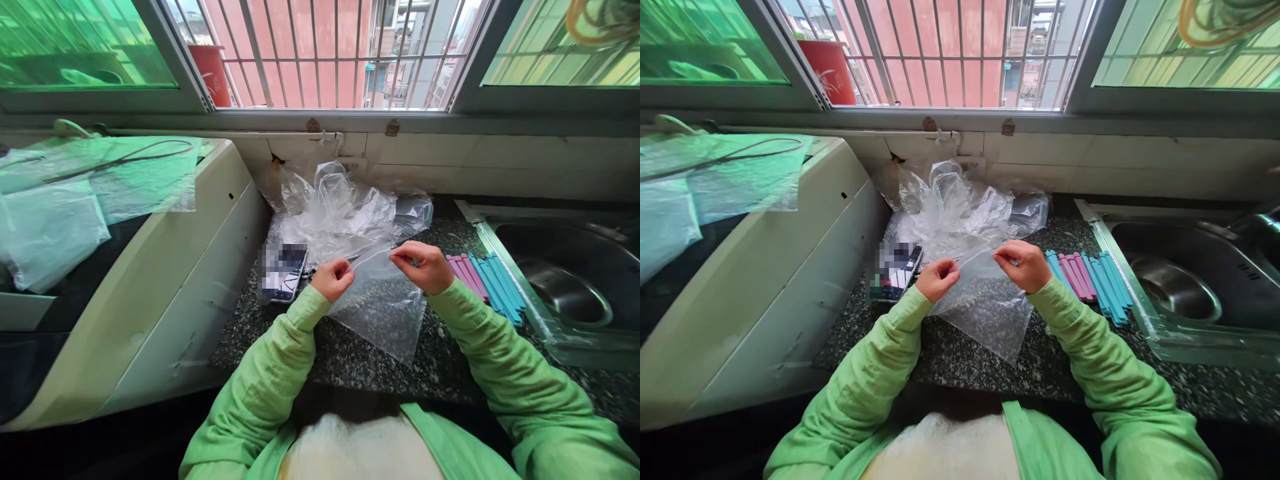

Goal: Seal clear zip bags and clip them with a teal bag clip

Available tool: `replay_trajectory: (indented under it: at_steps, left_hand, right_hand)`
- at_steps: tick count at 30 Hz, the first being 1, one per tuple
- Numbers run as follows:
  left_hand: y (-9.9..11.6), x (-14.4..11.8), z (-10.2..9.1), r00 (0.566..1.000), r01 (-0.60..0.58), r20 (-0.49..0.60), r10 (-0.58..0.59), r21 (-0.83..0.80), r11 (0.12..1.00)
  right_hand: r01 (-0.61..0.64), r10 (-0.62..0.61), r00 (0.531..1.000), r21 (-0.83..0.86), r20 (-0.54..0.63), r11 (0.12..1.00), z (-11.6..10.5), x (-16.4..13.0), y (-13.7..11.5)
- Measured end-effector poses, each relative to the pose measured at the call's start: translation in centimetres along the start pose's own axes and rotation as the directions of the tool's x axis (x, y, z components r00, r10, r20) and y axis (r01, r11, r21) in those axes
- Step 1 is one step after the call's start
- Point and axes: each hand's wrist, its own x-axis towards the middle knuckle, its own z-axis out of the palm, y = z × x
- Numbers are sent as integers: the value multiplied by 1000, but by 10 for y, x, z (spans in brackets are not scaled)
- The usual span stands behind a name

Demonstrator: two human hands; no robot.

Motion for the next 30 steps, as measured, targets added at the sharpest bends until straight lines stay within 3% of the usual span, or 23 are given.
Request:
replay_trajectory:
  at_steps: [9, 15, 21, 25, 30]
  left_hand:
    - [-5, 4, 2, 986, 93, -129, -104, -90, 992]
    - [-5, 8, 1, 978, 148, -128, -167, -148, 978]
    - [-6, 8, -4, 995, 93, -23, -94, -38, 995]
    - [-9, 8, -5, 993, 102, 57, -106, 60, 993]
    - [-22, 10, 0, 994, 91, 38, -104, 258, 962]
  right_hand:
    - [73, -72, 996, -33, 56, 997, 4, -6, -25]
    - [126, -119, 990, -92, 79, 988, 11, -10, -36]
    - [3, -14, 998, -170, -61, 985, -4, 1, -8]
    - [-39, 21, 997, -240, -77, 970, -18, 9, 18]
    - [-91, 56, 991, -289, -124, 953, -29, 11, 35]
